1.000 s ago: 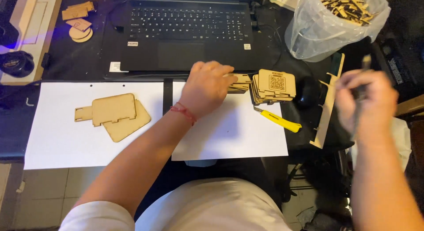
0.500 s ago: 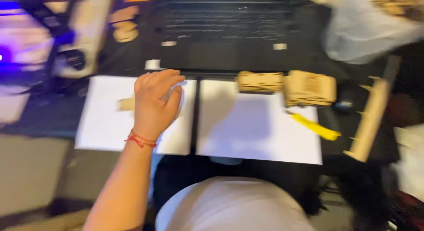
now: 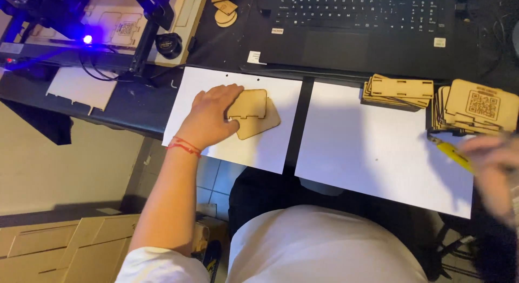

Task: The person uses a pencil to mark and score small laser-cut wooden pieces on a white sheet, then uses a yellow utility knife to separate and clean edges. They handle multiple pieces, stacking and sorting them into piles on the desk.

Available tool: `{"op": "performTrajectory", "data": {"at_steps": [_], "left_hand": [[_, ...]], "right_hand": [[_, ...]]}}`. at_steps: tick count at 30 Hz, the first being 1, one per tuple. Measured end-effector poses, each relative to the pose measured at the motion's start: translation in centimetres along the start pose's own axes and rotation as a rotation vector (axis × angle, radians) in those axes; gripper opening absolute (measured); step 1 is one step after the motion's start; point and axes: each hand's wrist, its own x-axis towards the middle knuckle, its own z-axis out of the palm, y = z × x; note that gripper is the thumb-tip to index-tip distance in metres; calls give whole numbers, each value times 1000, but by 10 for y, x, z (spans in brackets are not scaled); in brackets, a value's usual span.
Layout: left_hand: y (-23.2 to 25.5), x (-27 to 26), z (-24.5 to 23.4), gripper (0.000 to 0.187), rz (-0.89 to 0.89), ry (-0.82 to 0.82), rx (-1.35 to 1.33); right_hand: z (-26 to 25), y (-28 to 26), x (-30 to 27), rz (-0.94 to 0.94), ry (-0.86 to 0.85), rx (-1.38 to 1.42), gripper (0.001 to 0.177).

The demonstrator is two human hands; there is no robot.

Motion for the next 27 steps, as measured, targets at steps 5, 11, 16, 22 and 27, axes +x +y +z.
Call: {"op": "performTrajectory", "data": {"at_steps": [5, 11, 16, 22, 27], "left_hand": [[-5, 13, -6, 77, 57, -54, 66], [6, 9, -20, 72, 182, 36, -26], [41, -5, 36, 78, 392, -286, -1954], [136, -38, 78, 78, 419, -534, -2242], [186, -31, 97, 87, 500, -311, -2157]], "right_hand": [[81, -158, -8, 198, 199, -140, 8], [93, -186, -10, 202, 298, 13, 9], [102, -217, 15, 106, 305, 40, 8], [114, -254, 49, 217, 309, 84, 22], [131, -250, 47, 358, 425, 644, 18]]}}
